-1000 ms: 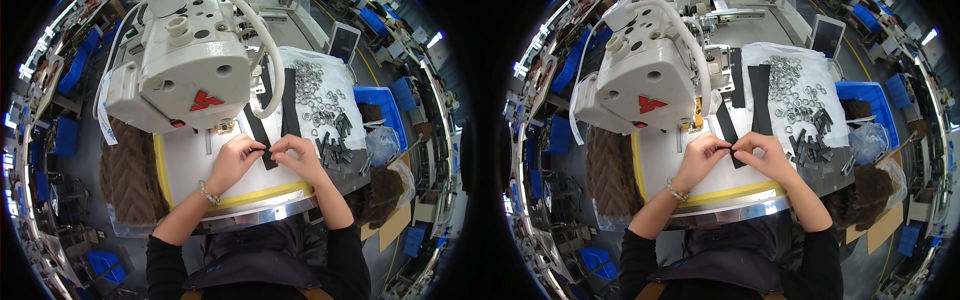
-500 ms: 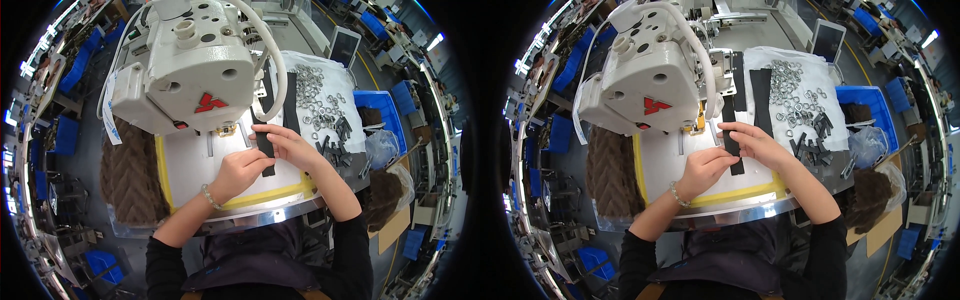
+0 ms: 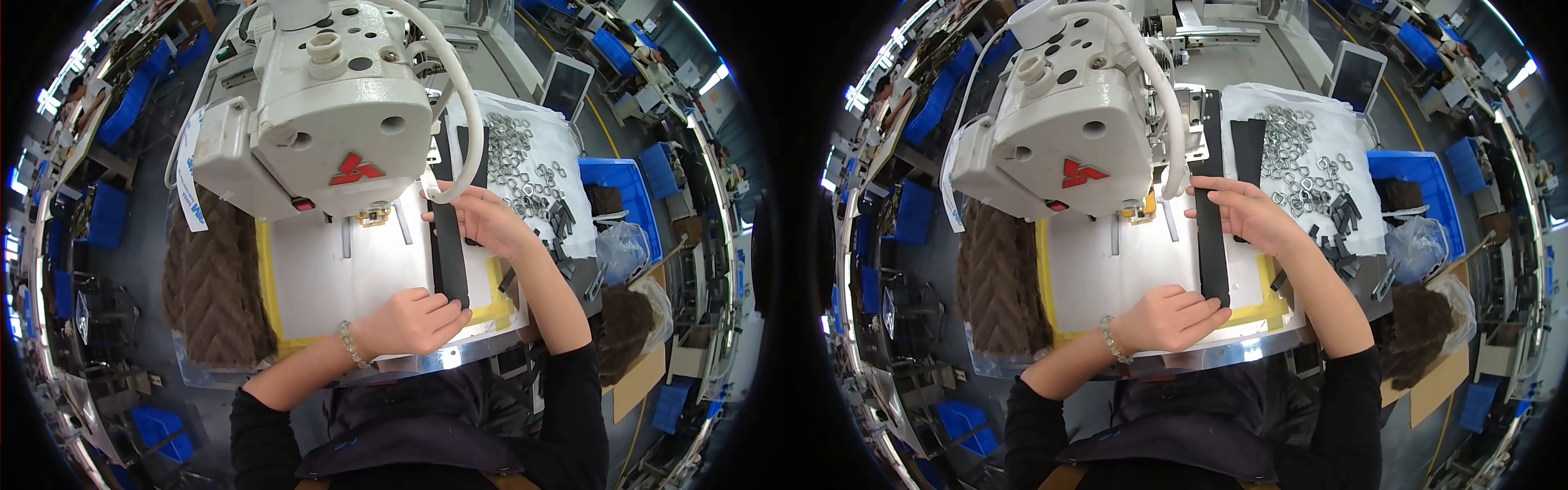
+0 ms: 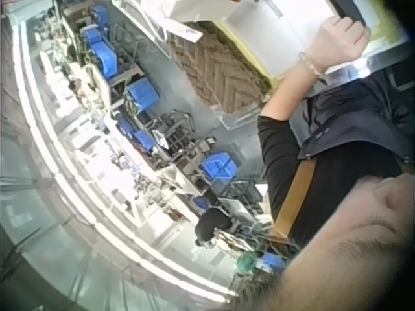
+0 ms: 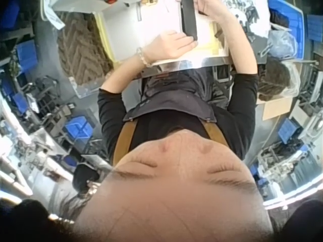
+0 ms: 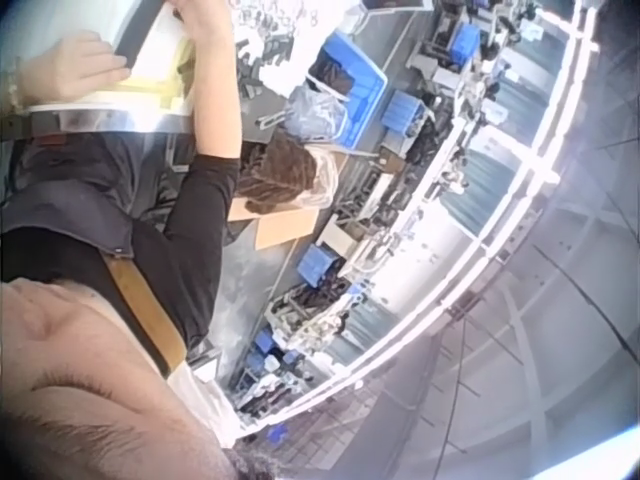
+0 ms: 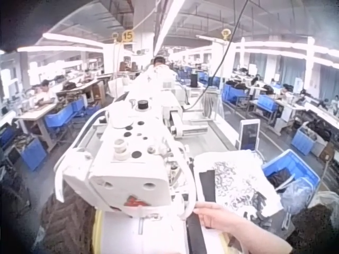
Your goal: Attaching hardware components to faux fur strips using an industrial sewing machine.
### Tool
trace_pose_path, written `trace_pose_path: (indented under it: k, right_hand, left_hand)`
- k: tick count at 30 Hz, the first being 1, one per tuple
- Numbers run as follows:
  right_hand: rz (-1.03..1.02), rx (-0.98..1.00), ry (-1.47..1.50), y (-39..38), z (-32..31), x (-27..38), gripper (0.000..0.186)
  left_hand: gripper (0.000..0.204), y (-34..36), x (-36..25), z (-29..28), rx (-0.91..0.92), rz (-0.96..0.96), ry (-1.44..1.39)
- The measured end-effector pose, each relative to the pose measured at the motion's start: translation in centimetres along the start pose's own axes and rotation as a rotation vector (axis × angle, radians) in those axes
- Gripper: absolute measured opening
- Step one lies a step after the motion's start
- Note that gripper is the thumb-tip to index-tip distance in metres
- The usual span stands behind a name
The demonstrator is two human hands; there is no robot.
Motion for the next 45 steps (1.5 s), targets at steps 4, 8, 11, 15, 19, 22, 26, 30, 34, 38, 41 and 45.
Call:
trace_pose_path:
  k: [4,8,11,15,19,22,26,30,34,38,41,45]
  right_hand:
    - [-0.014,-0.034,0.002,0.1,-0.9,0.7,0.043]
    - [-0.100,-0.076,-0.066,0.3,-2.0,1.9,0.045]
    - [-0.169,-0.115,-0.120,0.0,-2.0,2.5,0.046]
    - [-0.344,-0.173,-0.548,-0.8,-2.2,4.4,0.040]
    - [-0.163,-0.165,-0.792,-3.1,-0.4,4.6,0.029]
    - [0.049,0.038,-0.609,-4.6,0.9,1.7,0.037]
    - [0.105,0.322,-0.519,-7.4,4.6,-1.1,0.050]
    - [-0.066,0.272,-0.682,-8.8,6.3,-2.0,0.060]
    - [-0.396,0.184,-0.929,-8.9,6.9,-0.5,0.059]
    - [-0.531,0.208,-0.992,-6.9,6.4,0.6,0.054]
    - [-0.569,0.277,-1.038,-4.9,6.0,1.1,0.044]
    - [-0.601,0.351,-1.029,-2.9,6.2,1.1,0.034]
  left_hand:
    - [0.025,-0.1,-0.3,-0.2,0.001,0.009,-0.027]
    - [0.028,-0.4,-1.2,-0.7,0.007,0.065,-0.043]
    - [0.030,-0.8,-1.5,-0.7,0.039,0.078,-0.045]
    - [0.031,-1.5,-1.0,-0.3,0.129,0.056,-0.034]
    - [0.031,-2.1,-0.7,-0.5,0.143,0.037,-0.033]
    - [0.029,-2.2,-0.1,-0.9,0.140,0.006,-0.021]
    - [0.026,-2.0,0.6,-1.6,0.118,-0.024,0.018]
    - [0.024,-1.9,0.7,-2.5,0.029,-0.029,-0.021]
    - [0.022,-2.2,-0.2,-3.1,-0.038,0.058,-0.031]
    - [0.022,-2.9,-1.5,-2.4,0.012,0.161,0.055]
    - [0.023,-3.2,-1.6,-1.5,0.075,0.205,0.096]
    - [0.023,-3.6,-1.8,-0.5,0.152,0.242,0.099]
Point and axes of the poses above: each hand's wrist, its own y-axis towards the middle knuckle, its own z-axis out of the palm, x = y × z, the point moved 9 cm from there along y, towards the middle knuckle, and after that the axes turned 6 degrees about -z, right-handed, at the moved point
